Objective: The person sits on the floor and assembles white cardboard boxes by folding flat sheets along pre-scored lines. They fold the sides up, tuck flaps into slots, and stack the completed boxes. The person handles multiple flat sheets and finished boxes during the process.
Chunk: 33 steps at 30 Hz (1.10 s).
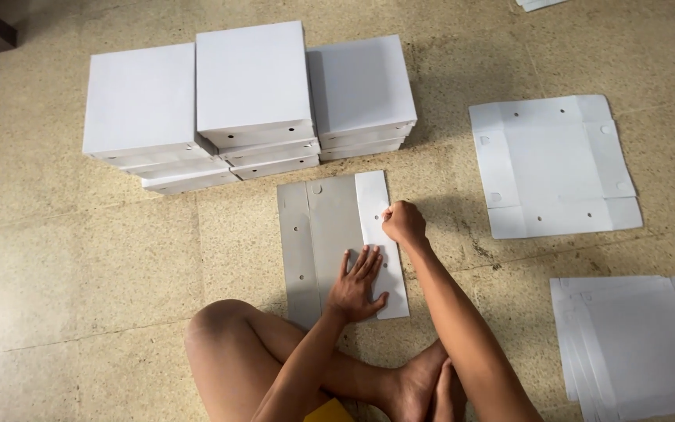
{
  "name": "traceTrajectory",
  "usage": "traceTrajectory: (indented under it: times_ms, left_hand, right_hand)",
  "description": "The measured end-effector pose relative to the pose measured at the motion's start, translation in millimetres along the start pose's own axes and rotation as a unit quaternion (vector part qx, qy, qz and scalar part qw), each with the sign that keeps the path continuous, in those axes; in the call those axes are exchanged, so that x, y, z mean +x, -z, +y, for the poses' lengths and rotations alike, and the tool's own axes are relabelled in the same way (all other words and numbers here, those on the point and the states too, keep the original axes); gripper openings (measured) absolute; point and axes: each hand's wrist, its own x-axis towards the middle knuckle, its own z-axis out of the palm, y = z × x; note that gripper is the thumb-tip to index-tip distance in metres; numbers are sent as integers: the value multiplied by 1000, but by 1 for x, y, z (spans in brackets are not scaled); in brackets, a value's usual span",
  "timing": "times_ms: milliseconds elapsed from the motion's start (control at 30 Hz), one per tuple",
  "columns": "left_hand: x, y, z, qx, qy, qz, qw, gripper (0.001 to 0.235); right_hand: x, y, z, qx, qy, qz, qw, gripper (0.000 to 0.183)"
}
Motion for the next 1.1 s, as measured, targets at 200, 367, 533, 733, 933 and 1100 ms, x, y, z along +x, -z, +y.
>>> traceTrajectory:
  times_ms: [200,367,533,733,933,1100]
  left_hand:
    - [0,2,1,9,-14,7,1000,86]
    - [-3,-6,-1,8,-12,15,1000,88]
    - [-5,-15,-2,31,-16,32,999,89]
    - [-8,-19,-6,15,-15,38,999,91]
    - [-8,-16,-6,17,-30,59,998,77]
    - [-5,-14,0,101,-28,7,994,75]
  right_hand:
    - [-37,8,-24,-22,246,287,925,26]
    - [-41,36,-38,-90,275,168,942,54]
    - [-3,9,-7,-224,281,103,928,55]
    - [-89,0,3,-183,274,109,938,65]
    - [-158,-23,38,-110,303,102,941,68]
    - [-154,-44,28,-344,219,120,905,59]
